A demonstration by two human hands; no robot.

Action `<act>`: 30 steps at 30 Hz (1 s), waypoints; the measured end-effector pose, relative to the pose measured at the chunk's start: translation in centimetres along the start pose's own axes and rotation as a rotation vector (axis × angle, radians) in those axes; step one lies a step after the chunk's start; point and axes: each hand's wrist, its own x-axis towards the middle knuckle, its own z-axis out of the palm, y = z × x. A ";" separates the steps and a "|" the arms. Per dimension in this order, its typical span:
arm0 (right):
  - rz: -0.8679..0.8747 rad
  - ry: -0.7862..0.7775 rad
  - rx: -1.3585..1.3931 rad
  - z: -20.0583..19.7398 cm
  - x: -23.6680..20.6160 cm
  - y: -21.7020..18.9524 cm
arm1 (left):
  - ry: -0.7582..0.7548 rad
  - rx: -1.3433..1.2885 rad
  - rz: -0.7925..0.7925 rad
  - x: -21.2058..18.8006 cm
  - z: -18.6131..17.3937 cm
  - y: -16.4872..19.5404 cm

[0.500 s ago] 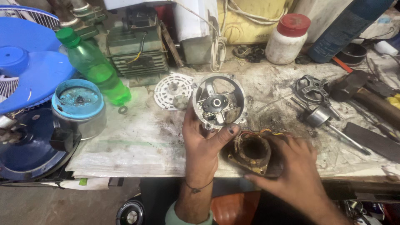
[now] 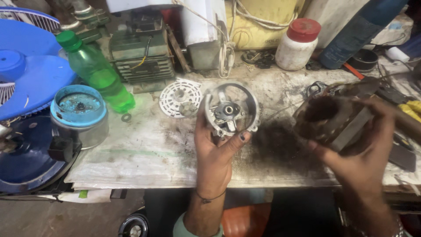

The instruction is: The person disassembles a small electric motor on a cluttered workbench. They separate the end bell and stator windings from the housing, pull the rotor shaft out, use a long rod to press components apart, and use pliers to work on the reassembled motor housing at the end.

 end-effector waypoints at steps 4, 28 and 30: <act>-0.010 0.012 0.074 -0.4 0.6 0.2 | 0.002 -0.001 -0.086 -0.6 0.2 -1.0; 0.599 0.142 0.823 -0.8 1.5 -0.8 | 0.024 -0.255 -0.165 -1.7 0.4 -4.7; 0.531 0.135 0.662 -0.8 1.2 -0.9 | 0.018 -0.239 -0.153 -1.8 0.2 -4.6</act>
